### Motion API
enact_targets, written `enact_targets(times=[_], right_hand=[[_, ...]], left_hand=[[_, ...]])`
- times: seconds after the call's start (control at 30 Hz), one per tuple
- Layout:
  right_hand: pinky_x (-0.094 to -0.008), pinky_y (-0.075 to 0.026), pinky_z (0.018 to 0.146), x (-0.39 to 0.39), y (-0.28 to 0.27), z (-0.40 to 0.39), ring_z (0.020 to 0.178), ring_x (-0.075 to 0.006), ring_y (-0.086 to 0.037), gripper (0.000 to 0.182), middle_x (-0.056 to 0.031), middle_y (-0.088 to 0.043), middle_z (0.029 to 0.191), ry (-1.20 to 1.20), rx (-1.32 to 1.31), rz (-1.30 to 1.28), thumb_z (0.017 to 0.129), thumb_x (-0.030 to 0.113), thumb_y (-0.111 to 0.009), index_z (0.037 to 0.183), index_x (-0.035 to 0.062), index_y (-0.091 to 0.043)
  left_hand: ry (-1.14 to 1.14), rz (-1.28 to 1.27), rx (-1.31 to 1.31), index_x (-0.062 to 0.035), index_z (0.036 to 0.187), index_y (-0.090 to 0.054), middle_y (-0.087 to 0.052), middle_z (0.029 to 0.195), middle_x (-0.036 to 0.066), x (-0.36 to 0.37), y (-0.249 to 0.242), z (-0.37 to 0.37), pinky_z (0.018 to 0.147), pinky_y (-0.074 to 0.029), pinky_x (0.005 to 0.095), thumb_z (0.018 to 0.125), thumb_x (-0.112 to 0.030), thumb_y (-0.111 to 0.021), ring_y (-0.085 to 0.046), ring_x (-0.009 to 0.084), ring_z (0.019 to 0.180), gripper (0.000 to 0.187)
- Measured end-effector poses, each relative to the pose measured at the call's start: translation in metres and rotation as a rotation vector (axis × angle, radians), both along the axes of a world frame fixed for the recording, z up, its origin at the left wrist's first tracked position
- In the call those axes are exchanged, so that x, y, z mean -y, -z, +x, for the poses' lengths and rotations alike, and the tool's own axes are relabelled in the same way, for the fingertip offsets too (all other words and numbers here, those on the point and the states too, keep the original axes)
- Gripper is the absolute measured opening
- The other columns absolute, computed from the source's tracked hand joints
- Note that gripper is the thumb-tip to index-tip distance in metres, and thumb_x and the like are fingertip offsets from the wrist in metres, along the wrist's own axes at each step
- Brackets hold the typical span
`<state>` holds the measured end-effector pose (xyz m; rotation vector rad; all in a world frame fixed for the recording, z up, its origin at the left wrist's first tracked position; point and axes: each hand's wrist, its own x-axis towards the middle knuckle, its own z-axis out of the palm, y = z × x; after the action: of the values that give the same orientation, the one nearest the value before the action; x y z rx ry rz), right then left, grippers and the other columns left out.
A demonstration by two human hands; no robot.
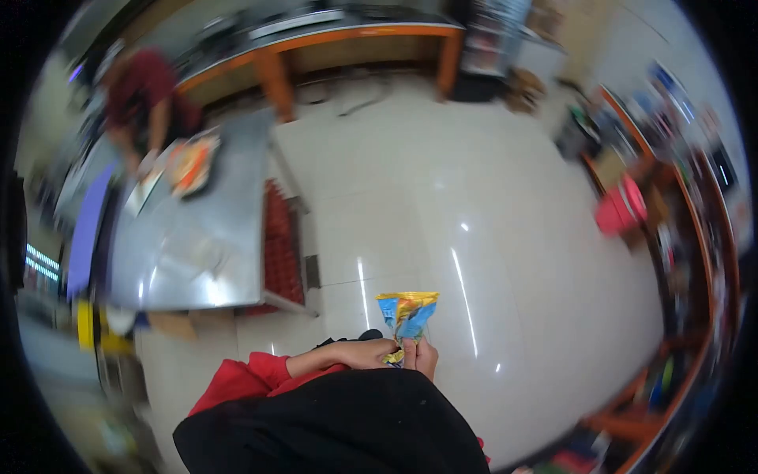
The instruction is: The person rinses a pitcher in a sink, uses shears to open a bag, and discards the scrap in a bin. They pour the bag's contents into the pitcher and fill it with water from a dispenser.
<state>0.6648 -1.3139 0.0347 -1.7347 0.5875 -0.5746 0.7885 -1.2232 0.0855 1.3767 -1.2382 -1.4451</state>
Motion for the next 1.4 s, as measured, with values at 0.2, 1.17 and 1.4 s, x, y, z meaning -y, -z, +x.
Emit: enact_targets(times=[0.2, 1.17, 1.4], right_hand=[[-0.0289, -0.041, 0.06, 0.049, -0.022, -0.084, 0.066, -0.015, -0.054, 0.031, -0.0094, -0.058, 0.07, -0.512, 0.153, 0.063, 0.088, 0.028, -0.044, 0.09, -0.0022, -0.053], [-0.0316, -0.042, 0.056, 0.069, -0.07, -0.027, 0.06, -0.0209, -0.056, 0.026, -0.015, -0.057, 0.065, -1.217, 0.004, -0.071, 0.086, 0.024, -0.047, 0.085, -0.0012, -0.055], [-0.0302, -0.044, 0.055, 0.056, -0.064, -0.048, 0.059, -0.0238, -0.059, 0.025, -0.0152, -0.058, 0.067, -0.941, -0.038, -0.106, 0.082, 0.026, -0.055, 0.09, 0.003, -0.059]], left_hand=[[-0.516, -0.015, 0.07, 0.0073, 0.106, -0.044, -0.055, 0.1, 0.019, 0.003, -0.004, -0.15, 0.079, -0.041, 0.0327, 0.077, -0.032, -0.057, -0.053, 0.0236, 0.093, 0.05], [-1.277, 0.048, 0.011, 0.0043, 0.106, -0.048, -0.057, 0.098, 0.019, 0.019, -0.034, -0.199, 0.078, -0.042, 0.0327, 0.077, -0.031, -0.059, -0.056, 0.0251, 0.092, 0.046], [-1.255, 0.038, 0.264, 0.0044, 0.103, -0.05, -0.059, 0.094, 0.019, -0.003, -0.028, -0.19, 0.077, -0.043, 0.0327, 0.076, -0.021, -0.063, -0.058, 0.0276, 0.088, 0.04]])
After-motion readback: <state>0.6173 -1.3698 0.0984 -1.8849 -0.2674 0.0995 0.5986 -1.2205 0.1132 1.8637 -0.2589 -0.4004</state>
